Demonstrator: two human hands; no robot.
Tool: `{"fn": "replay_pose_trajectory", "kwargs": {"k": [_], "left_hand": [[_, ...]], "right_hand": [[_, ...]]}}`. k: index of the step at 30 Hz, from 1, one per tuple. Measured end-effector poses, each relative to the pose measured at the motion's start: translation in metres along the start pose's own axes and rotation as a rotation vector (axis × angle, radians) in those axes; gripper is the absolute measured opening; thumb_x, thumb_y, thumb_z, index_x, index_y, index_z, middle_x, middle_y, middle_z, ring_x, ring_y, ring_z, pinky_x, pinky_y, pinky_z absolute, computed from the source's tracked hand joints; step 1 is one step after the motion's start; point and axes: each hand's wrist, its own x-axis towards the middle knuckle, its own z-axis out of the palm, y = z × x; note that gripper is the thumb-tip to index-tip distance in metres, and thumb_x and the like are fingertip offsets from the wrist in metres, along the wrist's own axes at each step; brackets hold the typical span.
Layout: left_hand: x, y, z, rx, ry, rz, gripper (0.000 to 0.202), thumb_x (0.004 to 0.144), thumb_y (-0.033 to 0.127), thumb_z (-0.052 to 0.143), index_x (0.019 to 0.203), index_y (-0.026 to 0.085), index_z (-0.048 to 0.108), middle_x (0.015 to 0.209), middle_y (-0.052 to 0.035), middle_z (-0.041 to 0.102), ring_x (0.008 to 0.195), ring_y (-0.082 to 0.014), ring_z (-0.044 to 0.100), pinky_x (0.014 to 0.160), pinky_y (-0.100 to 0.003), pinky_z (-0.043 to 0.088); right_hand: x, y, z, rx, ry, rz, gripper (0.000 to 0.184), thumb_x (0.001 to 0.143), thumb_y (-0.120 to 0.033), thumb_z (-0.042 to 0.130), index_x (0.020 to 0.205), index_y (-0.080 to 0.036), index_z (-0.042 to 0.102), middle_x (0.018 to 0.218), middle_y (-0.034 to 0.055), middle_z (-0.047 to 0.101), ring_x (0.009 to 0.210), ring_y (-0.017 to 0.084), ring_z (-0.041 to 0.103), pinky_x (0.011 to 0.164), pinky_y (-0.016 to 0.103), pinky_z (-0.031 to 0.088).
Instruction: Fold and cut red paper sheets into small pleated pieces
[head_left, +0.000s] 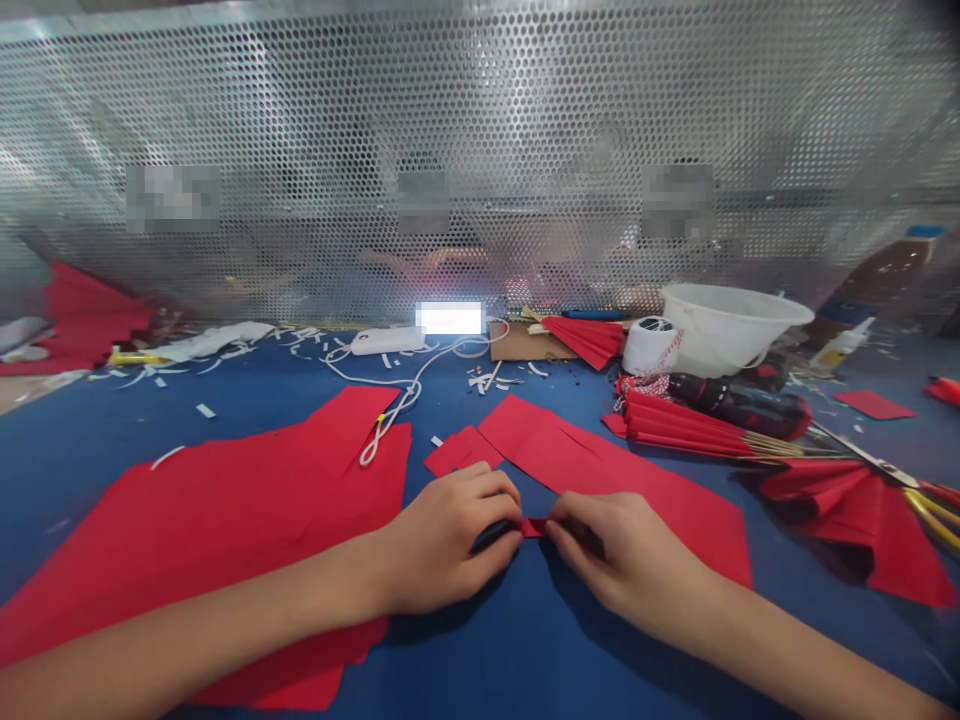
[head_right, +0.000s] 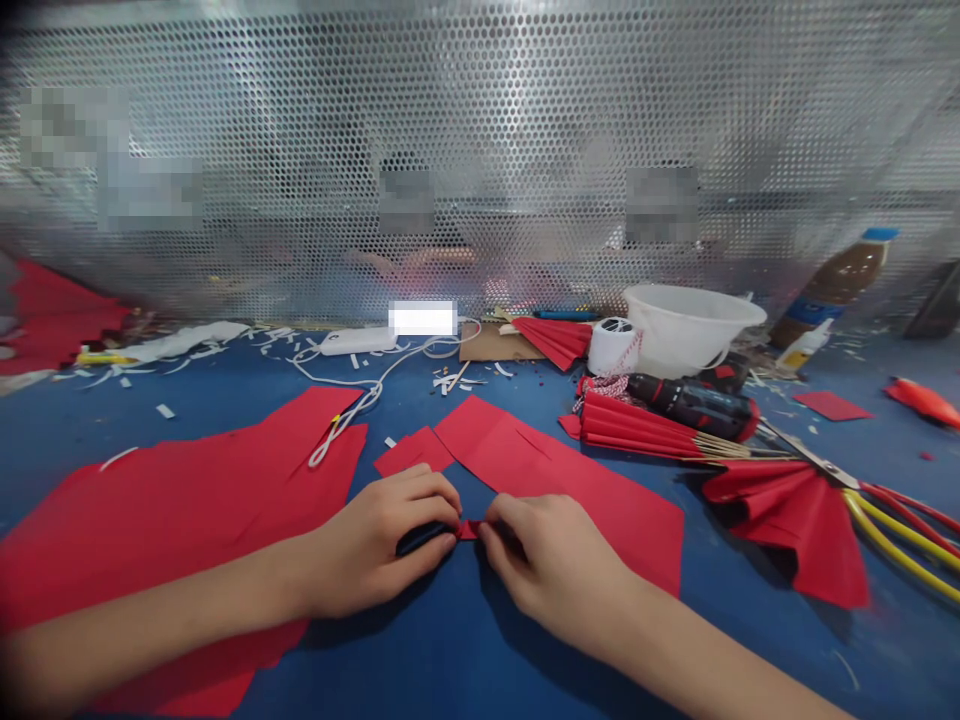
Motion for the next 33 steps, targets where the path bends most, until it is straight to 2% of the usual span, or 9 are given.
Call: {"fn": "replay_pose_trajectory", "kwargs": {"k": [4, 8, 10, 14, 19, 25, 29, 31, 33], "left_hand": [[0.001, 0.0, 0.0, -0.005, 0.01, -0.073, 0.014, 0.097, 0.016, 0.049, 0.091, 0.015, 0.062, 0.101, -0.0063, 0.064, 0.09, -0.0182, 0.058, 0.081, -0.03, 0.047], [0.002, 0.0, 0.002, 0.091, 0.007, -0.116, 0.011, 0.095, 0.017, 0.051, 0.087, 0.015, 0.058, 0.099, -0.0072, 0.062, 0.09, -0.0205, 0.057, 0.081, -0.034, 0.047], [0.002, 0.0, 0.003, 0.141, 0.017, -0.122, 0.008, 0.094, 0.018, 0.052, 0.094, 0.015, 0.059, 0.101, -0.0084, 0.062, 0.092, -0.0224, 0.057, 0.083, -0.036, 0.047], [0.001, 0.0, 0.004, 0.149, 0.03, -0.073, 0.025, 0.097, 0.019, 0.051, 0.121, 0.015, 0.057, 0.117, -0.0098, 0.062, 0.104, -0.0244, 0.057, 0.092, -0.039, 0.046], [0.001, -0.002, 0.003, 0.128, -0.002, -0.016, 0.022, 0.1, 0.019, 0.048, 0.112, 0.018, 0.067, 0.119, -0.0082, 0.063, 0.104, -0.0231, 0.056, 0.095, -0.039, 0.044], [0.004, -0.004, 0.001, -0.141, 0.05, -0.088, 0.017, 0.09, 0.009, 0.057, 0.103, 0.015, 0.068, 0.106, -0.0069, 0.069, 0.1, -0.0203, 0.059, 0.093, -0.034, 0.045], [0.008, 0.004, 0.003, -0.404, 0.102, -0.346, 0.011, 0.086, 0.016, 0.064, 0.094, 0.017, 0.071, 0.089, -0.0035, 0.07, 0.083, -0.0174, 0.062, 0.077, -0.029, 0.048], [0.011, 0.009, 0.004, -0.646, 0.148, -0.468, 0.009, 0.087, 0.024, 0.065, 0.088, 0.016, 0.07, 0.08, -0.0021, 0.068, 0.073, -0.0148, 0.061, 0.068, -0.026, 0.047], [0.014, 0.011, 0.005, -0.889, 0.183, -0.536, 0.018, 0.088, 0.032, 0.065, 0.083, 0.015, 0.067, 0.074, -0.002, 0.067, 0.066, -0.0138, 0.062, 0.061, -0.024, 0.048]], "right_hand": [[0.004, -0.004, -0.002, 0.061, -0.006, 0.127, 0.022, 0.096, -0.025, 0.052, 0.076, -0.021, 0.061, 0.064, -0.0028, 0.064, 0.054, 0.012, 0.054, 0.051, 0.024, 0.033], [0.007, -0.009, -0.003, 0.048, 0.005, 0.19, 0.02, 0.091, -0.026, 0.057, 0.072, -0.021, 0.062, 0.06, -0.0035, 0.064, 0.053, 0.013, 0.056, 0.051, 0.024, 0.033], [0.007, -0.01, -0.003, 0.024, 0.024, 0.189, 0.015, 0.089, -0.027, 0.059, 0.075, -0.022, 0.063, 0.06, -0.004, 0.063, 0.053, 0.013, 0.056, 0.05, 0.024, 0.033], [0.007, -0.009, -0.002, -0.002, 0.045, 0.175, 0.009, 0.091, -0.028, 0.058, 0.086, -0.023, 0.064, 0.059, -0.005, 0.062, 0.051, 0.014, 0.056, 0.049, 0.024, 0.032], [0.005, -0.007, -0.001, 0.016, 0.032, 0.156, 0.011, 0.092, -0.026, 0.056, 0.087, -0.023, 0.066, 0.059, -0.0049, 0.061, 0.052, 0.013, 0.054, 0.05, 0.024, 0.031], [0.004, -0.007, -0.002, 0.118, 0.003, 0.145, 0.014, 0.096, -0.027, 0.053, 0.086, -0.022, 0.062, 0.063, -0.0045, 0.059, 0.054, 0.013, 0.051, 0.051, 0.025, 0.031], [0.004, -0.006, -0.004, 0.274, -0.003, 0.131, 0.015, 0.098, -0.03, 0.053, 0.087, -0.022, 0.06, 0.069, -0.004, 0.06, 0.059, 0.012, 0.051, 0.053, 0.024, 0.035], [0.004, -0.004, -0.004, 0.383, 0.013, 0.15, 0.017, 0.099, -0.033, 0.054, 0.088, -0.022, 0.059, 0.069, -0.0045, 0.057, 0.058, 0.012, 0.051, 0.053, 0.024, 0.037], [0.004, -0.002, -0.004, 0.48, 0.026, 0.163, 0.018, 0.099, -0.036, 0.056, 0.089, -0.022, 0.059, 0.068, -0.0051, 0.057, 0.058, 0.012, 0.052, 0.054, 0.023, 0.039]]}}
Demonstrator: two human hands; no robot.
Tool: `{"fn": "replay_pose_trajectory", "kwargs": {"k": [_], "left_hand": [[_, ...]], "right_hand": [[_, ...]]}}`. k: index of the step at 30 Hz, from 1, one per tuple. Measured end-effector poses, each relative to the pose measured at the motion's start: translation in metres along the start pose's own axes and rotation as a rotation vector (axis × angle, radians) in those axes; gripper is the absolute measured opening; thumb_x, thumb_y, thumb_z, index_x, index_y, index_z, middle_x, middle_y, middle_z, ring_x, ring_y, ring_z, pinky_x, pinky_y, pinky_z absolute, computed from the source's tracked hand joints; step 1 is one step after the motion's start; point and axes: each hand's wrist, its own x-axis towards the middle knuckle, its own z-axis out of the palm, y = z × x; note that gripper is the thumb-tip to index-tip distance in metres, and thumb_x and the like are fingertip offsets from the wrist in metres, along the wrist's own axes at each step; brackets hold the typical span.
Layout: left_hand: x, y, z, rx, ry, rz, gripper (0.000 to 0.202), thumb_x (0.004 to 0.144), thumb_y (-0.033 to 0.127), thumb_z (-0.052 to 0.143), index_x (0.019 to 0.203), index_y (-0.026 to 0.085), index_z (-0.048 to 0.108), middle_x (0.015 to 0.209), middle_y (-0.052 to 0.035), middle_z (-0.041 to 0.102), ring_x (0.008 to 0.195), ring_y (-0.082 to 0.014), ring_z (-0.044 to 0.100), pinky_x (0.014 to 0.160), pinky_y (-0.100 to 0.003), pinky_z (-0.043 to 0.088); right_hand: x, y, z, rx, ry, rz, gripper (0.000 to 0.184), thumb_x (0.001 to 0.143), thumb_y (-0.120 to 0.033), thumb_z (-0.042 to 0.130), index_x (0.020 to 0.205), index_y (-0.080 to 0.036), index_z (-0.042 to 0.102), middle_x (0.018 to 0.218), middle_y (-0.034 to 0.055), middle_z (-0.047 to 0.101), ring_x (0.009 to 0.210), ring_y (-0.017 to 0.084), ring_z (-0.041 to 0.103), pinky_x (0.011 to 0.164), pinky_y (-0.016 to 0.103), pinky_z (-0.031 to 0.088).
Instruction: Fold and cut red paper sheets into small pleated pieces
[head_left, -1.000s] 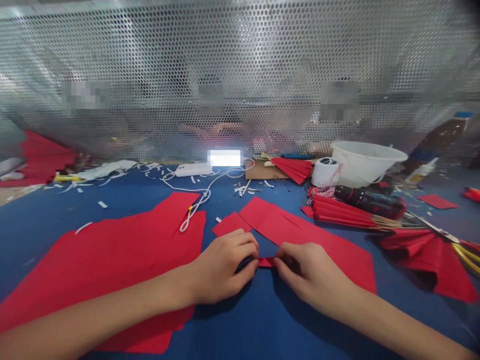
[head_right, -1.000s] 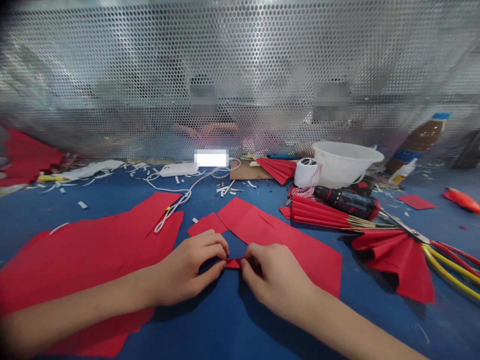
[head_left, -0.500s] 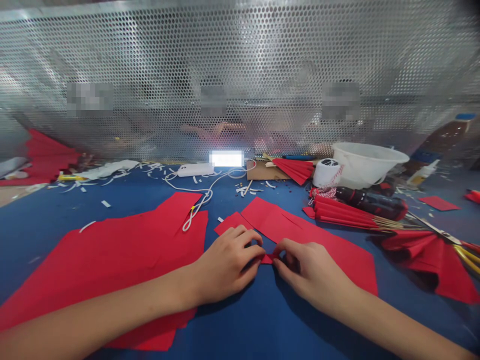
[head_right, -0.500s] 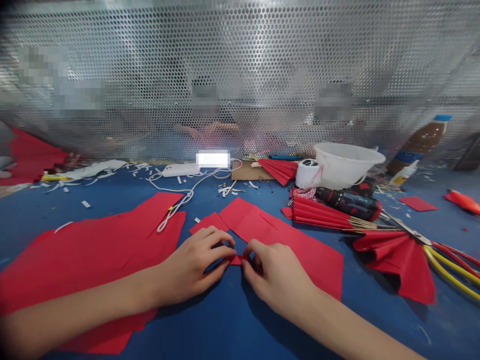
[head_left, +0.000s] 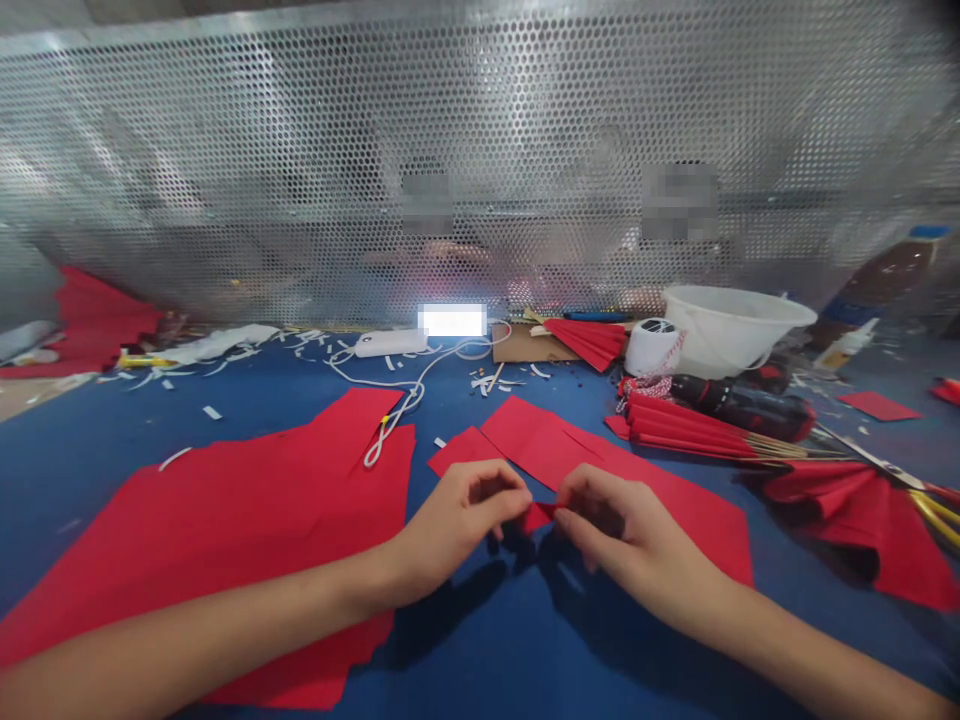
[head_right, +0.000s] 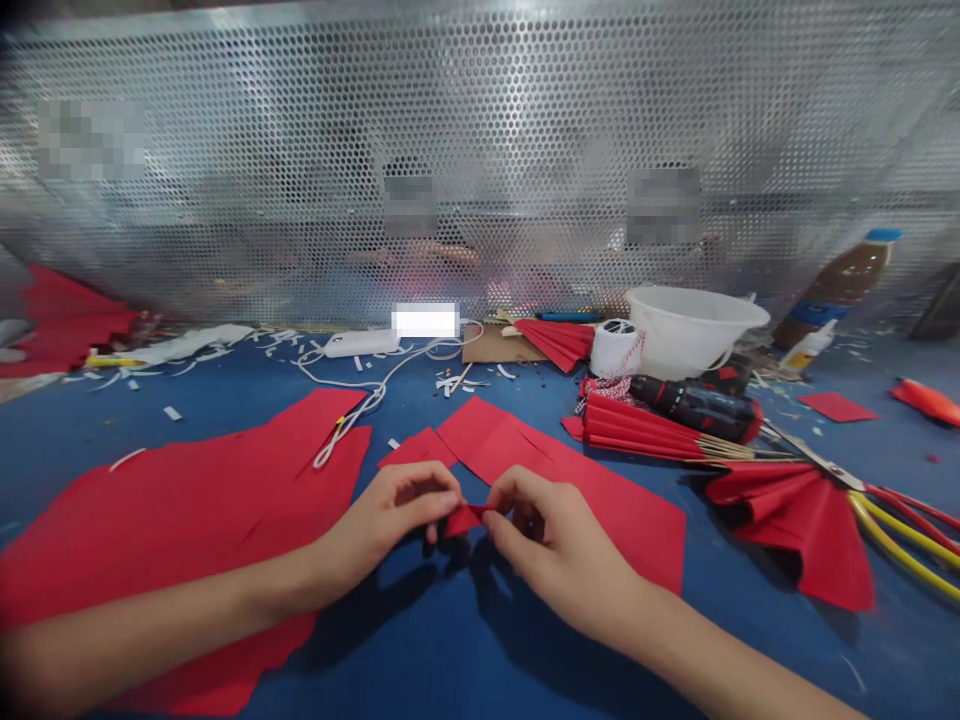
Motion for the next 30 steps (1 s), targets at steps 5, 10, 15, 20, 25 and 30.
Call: {"fn": "replay_pose_trajectory", "kwargs": {"k": [5, 10, 15, 20, 25, 30], "left_hand": [[0.004, -0.003, 0.0, -0.164, -0.108, -0.114, 0.028, 0.079, 0.039, 0.076, 0.086, 0.012, 0.07, 0.069, -0.0051, 0.071, 0.06, -0.0167, 0.067, 0.048, -0.021, 0.048], [0.002, -0.002, 0.0, -0.215, -0.14, -0.196, 0.044, 0.087, 0.053, 0.064, 0.078, 0.011, 0.073, 0.071, -0.0095, 0.074, 0.063, -0.019, 0.072, 0.048, -0.02, 0.048], [-0.001, -0.003, -0.002, -0.121, -0.23, -0.2, 0.018, 0.076, 0.03, 0.079, 0.082, 0.012, 0.078, 0.08, -0.0096, 0.079, 0.07, -0.018, 0.074, 0.051, -0.018, 0.047], [-0.003, -0.003, -0.005, -0.03, -0.289, -0.163, 0.024, 0.083, 0.035, 0.073, 0.089, 0.013, 0.08, 0.087, -0.0114, 0.08, 0.072, -0.0177, 0.072, 0.054, -0.02, 0.046], [-0.002, -0.003, -0.002, 0.009, -0.256, -0.135, 0.032, 0.089, 0.041, 0.068, 0.1, 0.013, 0.08, 0.082, -0.01, 0.078, 0.069, -0.0156, 0.069, 0.052, -0.019, 0.045], [-0.002, -0.007, 0.0, -0.02, -0.163, -0.073, 0.032, 0.091, 0.041, 0.066, 0.101, 0.014, 0.08, 0.082, -0.0067, 0.075, 0.064, -0.0124, 0.061, 0.055, -0.021, 0.047]], "right_hand": [[-0.001, -0.001, -0.001, 0.037, 0.005, -0.019, 0.02, 0.099, -0.039, 0.057, 0.092, -0.022, 0.063, 0.072, -0.0039, 0.06, 0.062, 0.012, 0.053, 0.055, 0.023, 0.039], [-0.004, -0.007, -0.001, -0.016, -0.003, -0.063, 0.019, 0.1, -0.036, 0.056, 0.091, -0.021, 0.064, 0.077, -0.0019, 0.066, 0.066, 0.013, 0.056, 0.056, 0.023, 0.04], [-0.004, -0.009, 0.002, 0.004, 0.0, -0.031, 0.017, 0.099, -0.034, 0.057, 0.092, -0.021, 0.065, 0.076, -0.0008, 0.066, 0.066, 0.014, 0.057, 0.057, 0.024, 0.041], [-0.006, -0.005, 0.006, -0.032, 0.034, -0.109, 0.008, 0.1, -0.027, 0.053, 0.105, -0.022, 0.057, 0.093, 0.0025, 0.066, 0.072, 0.014, 0.062, 0.058, 0.025, 0.045], [-0.009, -0.007, 0.004, -0.247, 0.12, -0.335, 0.01, 0.1, -0.02, 0.049, 0.098, -0.023, 0.059, 0.115, 0.0078, 0.059, 0.095, 0.018, 0.063, 0.077, 0.029, 0.05], [-0.007, -0.01, 0.004, -0.222, 0.115, -0.322, 0.011, 0.097, -0.025, 0.06, 0.107, -0.024, 0.062, 0.109, 0.0054, 0.064, 0.098, 0.018, 0.062, 0.082, 0.028, 0.05]]}}
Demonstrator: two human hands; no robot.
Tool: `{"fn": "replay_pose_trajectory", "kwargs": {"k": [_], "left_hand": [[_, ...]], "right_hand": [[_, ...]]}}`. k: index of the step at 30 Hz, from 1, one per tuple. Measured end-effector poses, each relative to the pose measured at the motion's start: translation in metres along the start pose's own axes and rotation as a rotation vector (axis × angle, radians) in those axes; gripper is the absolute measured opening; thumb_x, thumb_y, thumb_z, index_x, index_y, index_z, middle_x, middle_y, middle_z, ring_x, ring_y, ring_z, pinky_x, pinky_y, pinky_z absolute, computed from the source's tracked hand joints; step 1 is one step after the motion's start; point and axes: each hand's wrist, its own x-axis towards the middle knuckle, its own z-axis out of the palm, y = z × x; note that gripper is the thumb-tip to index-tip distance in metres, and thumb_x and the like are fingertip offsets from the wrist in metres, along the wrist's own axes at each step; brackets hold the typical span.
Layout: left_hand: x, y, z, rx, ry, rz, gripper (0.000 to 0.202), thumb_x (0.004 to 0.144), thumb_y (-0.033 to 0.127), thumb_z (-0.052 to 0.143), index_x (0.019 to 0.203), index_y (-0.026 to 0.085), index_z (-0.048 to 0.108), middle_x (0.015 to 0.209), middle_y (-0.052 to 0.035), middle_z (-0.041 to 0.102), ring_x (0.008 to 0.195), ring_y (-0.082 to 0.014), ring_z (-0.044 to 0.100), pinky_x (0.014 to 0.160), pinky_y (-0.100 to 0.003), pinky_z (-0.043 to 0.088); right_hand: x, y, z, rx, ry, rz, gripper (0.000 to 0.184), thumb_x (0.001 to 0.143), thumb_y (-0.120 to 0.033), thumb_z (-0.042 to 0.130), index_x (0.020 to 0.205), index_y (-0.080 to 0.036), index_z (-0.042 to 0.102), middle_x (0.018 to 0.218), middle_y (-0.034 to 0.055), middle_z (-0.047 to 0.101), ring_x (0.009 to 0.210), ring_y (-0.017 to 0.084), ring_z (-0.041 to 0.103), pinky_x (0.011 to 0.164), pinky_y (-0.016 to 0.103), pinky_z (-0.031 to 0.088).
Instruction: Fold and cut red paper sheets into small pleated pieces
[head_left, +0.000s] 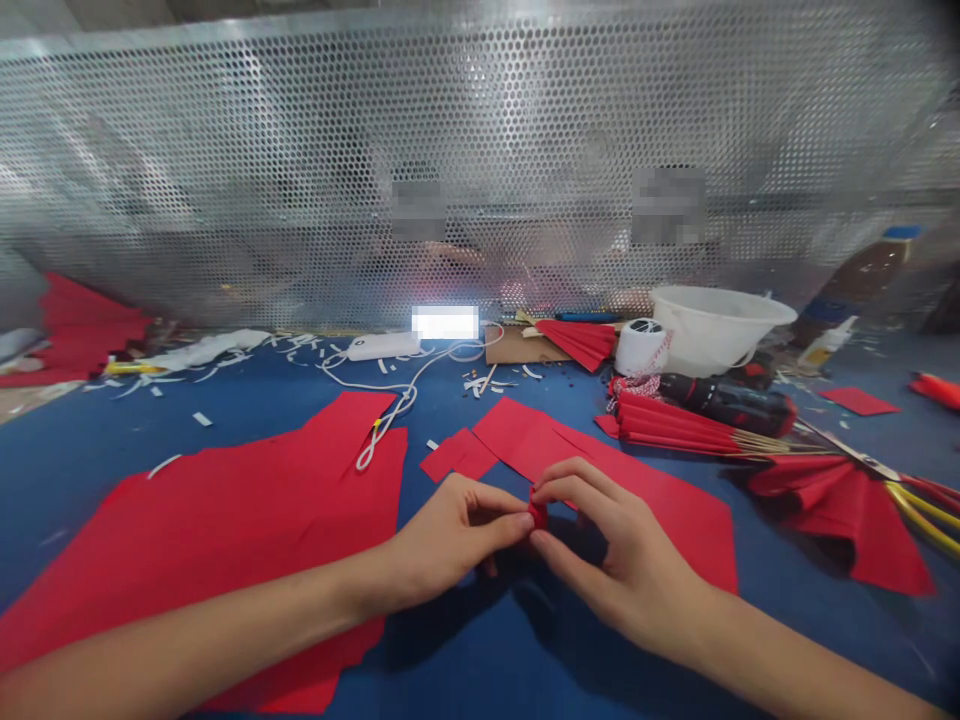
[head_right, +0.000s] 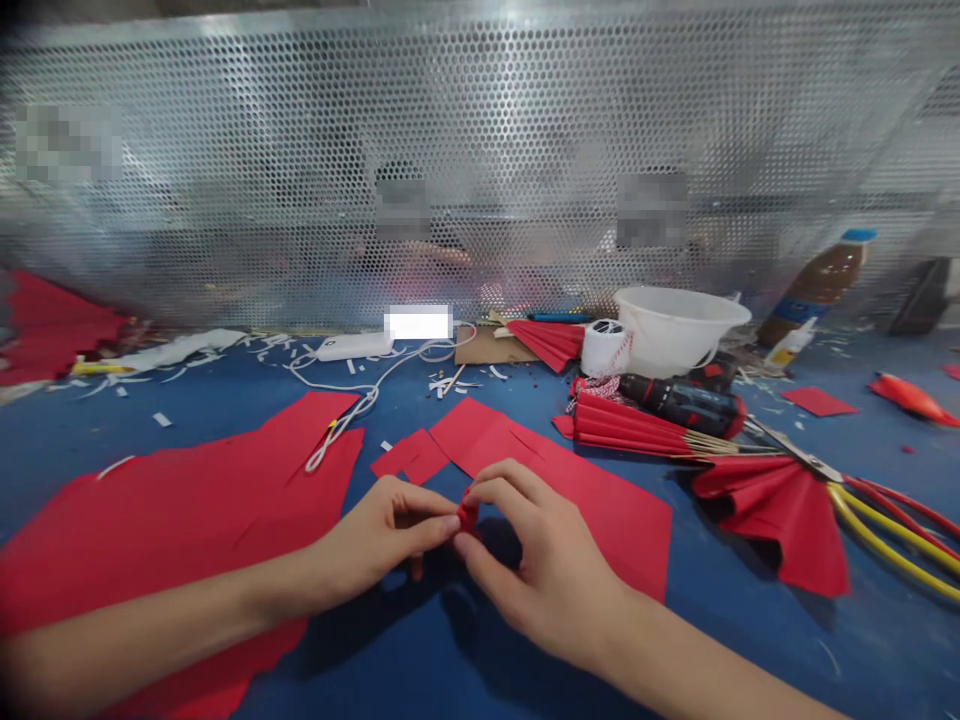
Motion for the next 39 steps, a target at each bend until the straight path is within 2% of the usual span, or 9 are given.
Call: {"fn": "replay_pose_trajectory", "kwargs": {"k": [5, 8, 12, 16, 22, 27, 32, 35, 39], "left_hand": [[-0.004, 0.0, -0.001, -0.07, -0.071, 0.035, 0.029, 0.092, 0.033, 0.063, 0.11, 0.015, 0.078, 0.095, -0.0107, 0.075, 0.089, -0.0207, 0.068, 0.063, -0.023, 0.052], [-0.005, -0.003, 0.002, -0.126, 0.004, 0.029, 0.027, 0.087, 0.032, 0.069, 0.104, 0.013, 0.076, 0.09, -0.0106, 0.074, 0.084, -0.0223, 0.071, 0.057, -0.023, 0.052], [-0.004, -0.004, 0.005, -0.117, 0.105, 0.034, 0.024, 0.085, 0.031, 0.071, 0.101, 0.013, 0.071, 0.085, -0.0071, 0.07, 0.076, -0.0196, 0.069, 0.051, -0.021, 0.05], [-0.003, 0.001, 0.004, -0.096, 0.075, 0.005, 0.027, 0.088, 0.036, 0.065, 0.095, 0.012, 0.073, 0.078, -0.0076, 0.07, 0.072, -0.0193, 0.069, 0.051, -0.022, 0.05], [-0.002, -0.002, 0.003, -0.013, 0.007, -0.07, 0.03, 0.084, 0.042, 0.072, 0.085, 0.012, 0.075, 0.076, -0.0077, 0.075, 0.069, -0.017, 0.07, 0.051, -0.02, 0.044], [0.0, -0.003, 0.002, -0.009, -0.019, -0.073, 0.024, 0.086, 0.036, 0.069, 0.084, 0.013, 0.076, 0.078, -0.0075, 0.076, 0.066, -0.0151, 0.07, 0.048, -0.018, 0.041], [-0.002, 0.0, 0.002, 0.021, -0.017, -0.072, 0.022, 0.087, 0.032, 0.067, 0.086, 0.013, 0.077, 0.08, -0.008, 0.077, 0.068, -0.0152, 0.07, 0.051, -0.019, 0.043], [-0.002, 0.0, 0.002, 0.038, -0.018, -0.087, 0.024, 0.086, 0.034, 0.067, 0.086, 0.012, 0.077, 0.081, -0.0093, 0.077, 0.069, -0.0163, 0.07, 0.05, -0.019, 0.043], [-0.001, 0.0, 0.002, 0.059, -0.041, -0.101, 0.021, 0.086, 0.03, 0.064, 0.087, 0.015, 0.079, 0.078, -0.0062, 0.077, 0.062, -0.0134, 0.068, 0.048, -0.018, 0.042]], "right_hand": [[0.002, 0.001, 0.001, -0.004, 0.029, 0.126, 0.007, 0.095, -0.024, 0.059, 0.095, -0.023, 0.066, 0.091, 0.0015, 0.07, 0.082, 0.017, 0.064, 0.07, 0.028, 0.047], [0.003, 0.002, 0.0, 0.062, 0.032, 0.256, 0.011, 0.094, -0.029, 0.061, 0.091, -0.022, 0.069, 0.087, 0.001, 0.072, 0.072, 0.016, 0.062, 0.062, 0.027, 0.045], [0.007, 0.006, 0.0, 0.339, 0.029, 0.347, 0.017, 0.089, -0.035, 0.07, 0.092, -0.019, 0.068, 0.086, 0.0027, 0.071, 0.076, 0.017, 0.064, 0.066, 0.027, 0.048], [0.008, 0.012, 0.003, 0.547, 0.0, 0.415, 0.024, 0.084, -0.039, 0.076, 0.09, -0.017, 0.067, 0.08, 0.0016, 0.07, 0.072, 0.016, 0.065, 0.064, 0.026, 0.05], [0.008, 0.013, 0.004, 0.576, -0.059, 0.427, 0.02, 0.085, -0.035, 0.076, 0.088, -0.018, 0.066, 0.079, -0.0009, 0.069, 0.071, 0.015, 0.068, 0.064, 0.025, 0.05], [0.009, 0.009, 0.002, 0.569, -0.088, 0.421, 0.02, 0.088, -0.036, 0.073, 0.093, -0.018, 0.066, 0.079, 0.0003, 0.07, 0.072, 0.016, 0.067, 0.064, 0.026, 0.048], [0.01, 0.0, -0.001, 0.495, -0.234, 0.397, 0.025, 0.097, -0.034, 0.059, 0.085, -0.015, 0.071, 0.075, 0.002, 0.07, 0.063, 0.012, 0.059, 0.058, 0.023, 0.045], [0.01, 0.0, -0.001, 0.479, -0.241, 0.429, 0.026, 0.094, -0.036, 0.062, 0.082, -0.014, 0.072, 0.074, 0.0026, 0.071, 0.059, 0.012, 0.058, 0.055, 0.022, 0.045], [0.01, 0.003, -0.001, 0.514, -0.223, 0.455, 0.026, 0.091, -0.037, 0.067, 0.084, -0.014, 0.075, 0.07, 0.0028, 0.072, 0.056, 0.011, 0.059, 0.054, 0.022, 0.047]]}}
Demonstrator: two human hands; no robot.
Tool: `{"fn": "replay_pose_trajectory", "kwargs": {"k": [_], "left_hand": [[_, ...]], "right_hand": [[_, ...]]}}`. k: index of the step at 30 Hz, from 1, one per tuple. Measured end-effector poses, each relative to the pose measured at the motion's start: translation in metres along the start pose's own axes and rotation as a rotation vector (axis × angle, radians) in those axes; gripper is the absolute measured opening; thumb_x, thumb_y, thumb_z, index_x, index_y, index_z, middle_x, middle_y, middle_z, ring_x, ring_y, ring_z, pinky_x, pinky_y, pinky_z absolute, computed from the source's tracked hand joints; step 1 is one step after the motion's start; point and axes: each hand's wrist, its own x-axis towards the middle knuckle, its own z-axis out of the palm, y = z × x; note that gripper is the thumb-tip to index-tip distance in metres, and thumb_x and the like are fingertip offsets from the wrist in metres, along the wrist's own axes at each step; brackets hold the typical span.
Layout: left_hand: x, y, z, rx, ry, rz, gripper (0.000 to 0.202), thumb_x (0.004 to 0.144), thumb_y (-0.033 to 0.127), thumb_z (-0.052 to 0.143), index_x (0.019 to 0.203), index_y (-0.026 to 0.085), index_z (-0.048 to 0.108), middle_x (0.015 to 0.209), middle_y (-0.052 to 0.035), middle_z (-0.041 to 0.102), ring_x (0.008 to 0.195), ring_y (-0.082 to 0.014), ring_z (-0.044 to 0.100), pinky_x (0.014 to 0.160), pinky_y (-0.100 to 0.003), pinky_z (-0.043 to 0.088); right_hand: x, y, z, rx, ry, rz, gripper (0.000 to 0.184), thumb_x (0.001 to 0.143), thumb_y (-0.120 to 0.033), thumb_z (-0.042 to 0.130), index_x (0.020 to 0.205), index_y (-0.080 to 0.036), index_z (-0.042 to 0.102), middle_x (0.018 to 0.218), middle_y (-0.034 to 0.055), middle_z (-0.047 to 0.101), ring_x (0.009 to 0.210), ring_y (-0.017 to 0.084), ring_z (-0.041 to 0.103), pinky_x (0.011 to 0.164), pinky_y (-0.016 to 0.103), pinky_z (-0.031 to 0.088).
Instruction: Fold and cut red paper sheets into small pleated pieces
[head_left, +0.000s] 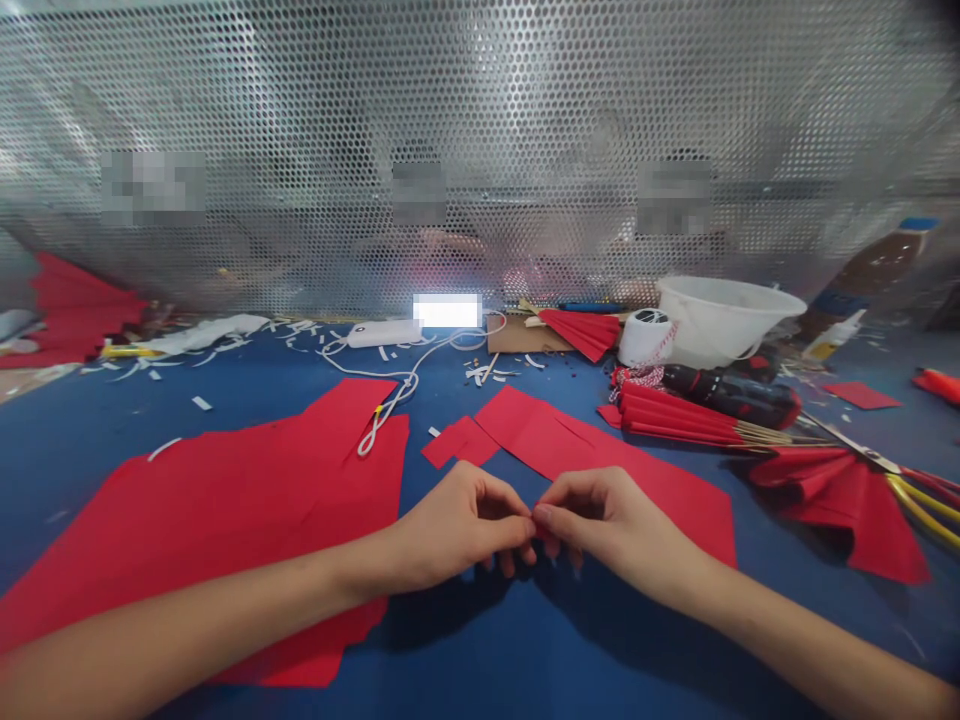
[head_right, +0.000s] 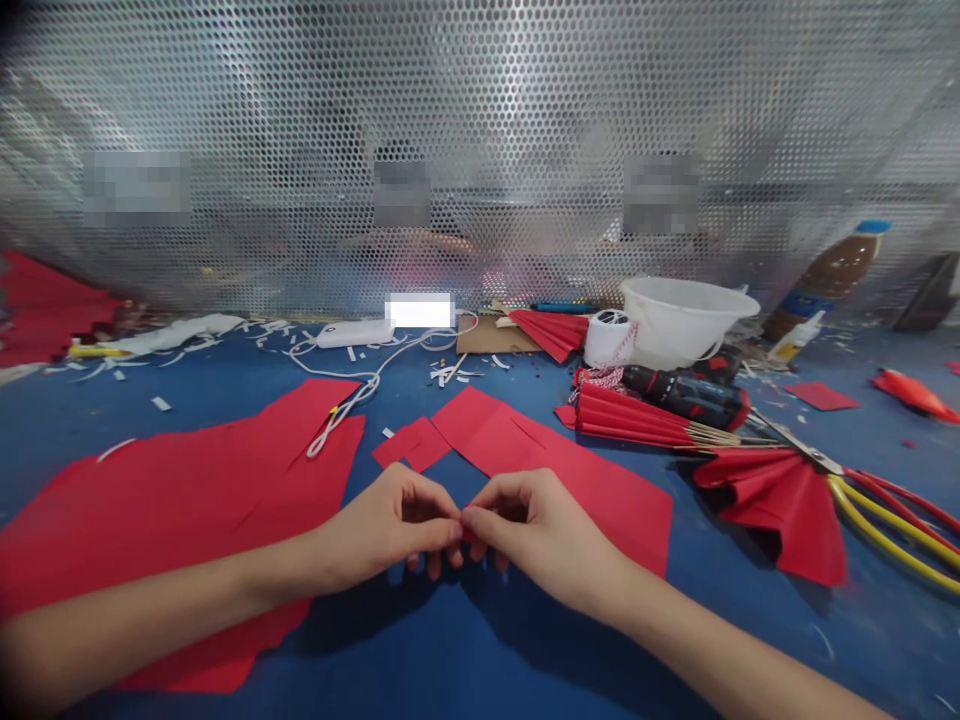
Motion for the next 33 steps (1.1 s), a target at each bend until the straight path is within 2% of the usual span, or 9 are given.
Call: {"fn": "replay_pose_trajectory", "kwargs": {"k": [7, 16, 20, 27, 30, 33], "left_hand": [[0.0001, 0.002, -0.0009, 0.02, -0.021, 0.0, 0.023, 0.088, 0.031, 0.063, 0.09, 0.015, 0.079, 0.077, -0.0054, 0.075, 0.062, -0.0128, 0.067, 0.047, -0.017, 0.042], [-0.004, 0.0033, 0.0017, 0.032, -0.014, 0.016, 0.022, 0.089, 0.031, 0.064, 0.088, 0.012, 0.077, 0.074, -0.0057, 0.074, 0.061, -0.0121, 0.065, 0.044, -0.016, 0.04], [-0.0066, 0.0076, 0.0031, 0.051, -0.034, -0.013, 0.022, 0.088, 0.031, 0.065, 0.087, 0.012, 0.076, 0.074, -0.0059, 0.073, 0.061, -0.0116, 0.063, 0.043, -0.015, 0.04], [-0.0061, 0.0065, 0.0054, 0.058, -0.054, 0.04, 0.018, 0.086, 0.022, 0.064, 0.084, 0.01, 0.076, 0.071, -0.0065, 0.073, 0.059, -0.0111, 0.063, 0.049, -0.017, 0.043], [-0.0047, 0.005, 0.004, 0.07, -0.06, 0.043, 0.017, 0.085, 0.023, 0.065, 0.082, 0.01, 0.076, 0.07, -0.0067, 0.073, 0.058, -0.0121, 0.063, 0.047, -0.018, 0.043], [-0.0035, 0.0032, 0.0007, 0.037, -0.05, 0.025, 0.019, 0.086, 0.028, 0.066, 0.083, 0.012, 0.076, 0.07, -0.0058, 0.073, 0.059, -0.0132, 0.065, 0.045, -0.017, 0.042]], "right_hand": [[0.0011, 0.0009, -0.0031, 0.017, -0.002, 0.017, 0.023, 0.088, -0.037, 0.073, 0.084, -0.014, 0.076, 0.07, 0.0028, 0.073, 0.06, 0.012, 0.062, 0.057, 0.022, 0.047], [-0.0035, -0.0014, 0.0024, -0.013, -0.031, -0.012, 0.012, 0.094, -0.023, 0.058, 0.086, -0.016, 0.063, 0.076, 0.0009, 0.068, 0.067, 0.013, 0.058, 0.06, 0.024, 0.043], [-0.0045, 0.0019, 0.0032, -0.073, -0.006, -0.019, 0.012, 0.091, -0.023, 0.06, 0.081, -0.017, 0.061, 0.071, -0.0005, 0.064, 0.064, 0.013, 0.054, 0.056, 0.024, 0.038], [-0.0051, 0.0025, 0.0029, -0.105, 0.005, -0.036, 0.015, 0.091, -0.02, 0.057, 0.077, -0.017, 0.061, 0.068, -0.0015, 0.062, 0.062, 0.013, 0.053, 0.055, 0.024, 0.038], [-0.0055, 0.0023, 0.0038, -0.168, 0.028, -0.062, 0.015, 0.091, -0.02, 0.058, 0.076, -0.018, 0.059, 0.066, -0.0028, 0.059, 0.06, 0.012, 0.049, 0.054, 0.024, 0.035], [-0.005, 0.0013, 0.0044, -0.163, 0.037, -0.055, 0.017, 0.094, -0.025, 0.057, 0.079, -0.017, 0.062, 0.07, -0.0017, 0.062, 0.063, 0.012, 0.052, 0.055, 0.024, 0.036]]}}
